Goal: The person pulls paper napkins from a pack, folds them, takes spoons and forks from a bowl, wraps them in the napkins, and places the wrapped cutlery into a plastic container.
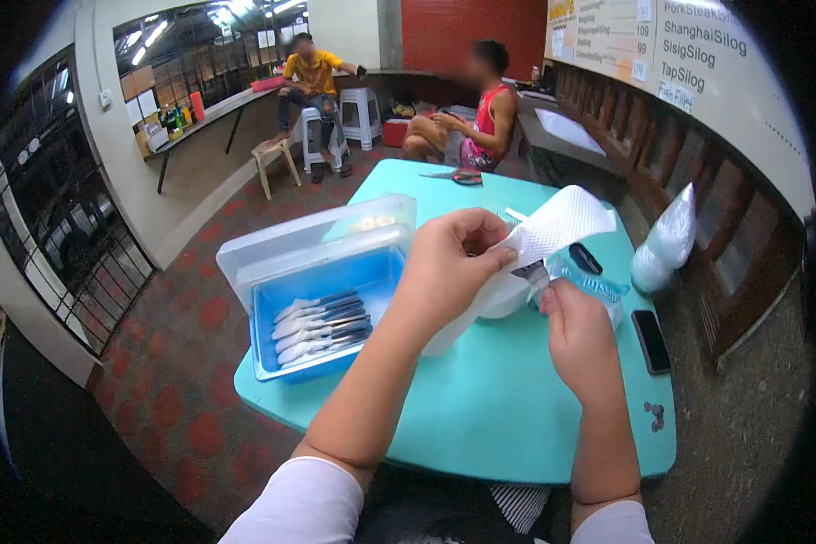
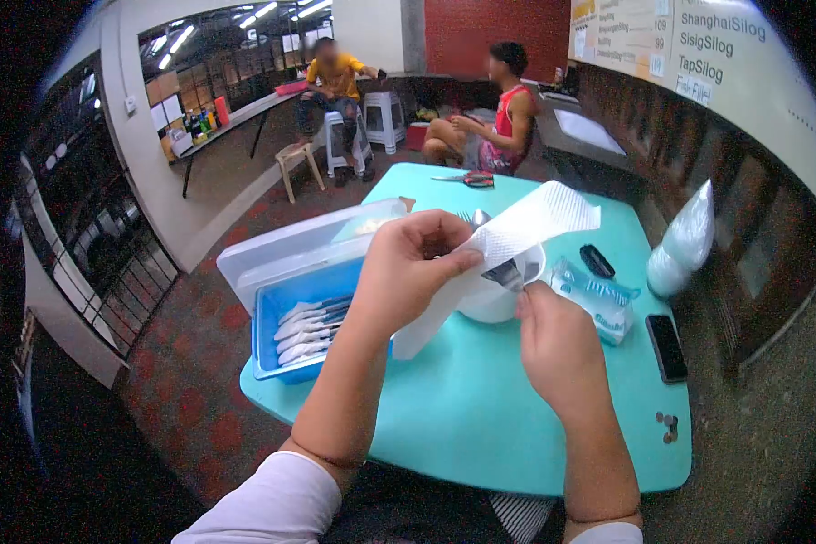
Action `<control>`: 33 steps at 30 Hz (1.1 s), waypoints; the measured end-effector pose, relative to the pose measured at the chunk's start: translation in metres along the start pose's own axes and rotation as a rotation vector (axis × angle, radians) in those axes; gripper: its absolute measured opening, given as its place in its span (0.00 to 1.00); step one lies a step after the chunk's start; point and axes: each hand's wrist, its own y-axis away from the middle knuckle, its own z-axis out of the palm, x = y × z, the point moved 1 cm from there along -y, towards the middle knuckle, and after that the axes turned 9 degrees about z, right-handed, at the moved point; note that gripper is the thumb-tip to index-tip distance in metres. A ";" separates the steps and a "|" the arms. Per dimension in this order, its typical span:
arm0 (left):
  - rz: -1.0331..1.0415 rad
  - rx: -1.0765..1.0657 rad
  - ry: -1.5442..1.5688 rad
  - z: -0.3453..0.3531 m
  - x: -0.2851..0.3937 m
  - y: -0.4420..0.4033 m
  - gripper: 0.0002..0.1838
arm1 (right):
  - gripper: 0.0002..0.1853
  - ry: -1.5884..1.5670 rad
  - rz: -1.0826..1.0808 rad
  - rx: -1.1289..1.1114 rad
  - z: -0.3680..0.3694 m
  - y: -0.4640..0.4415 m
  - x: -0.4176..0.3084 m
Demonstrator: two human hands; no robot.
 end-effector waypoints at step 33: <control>0.443 0.073 -0.440 0.001 -0.025 -0.007 0.07 | 0.10 -0.139 -0.023 -0.105 0.034 -0.033 0.033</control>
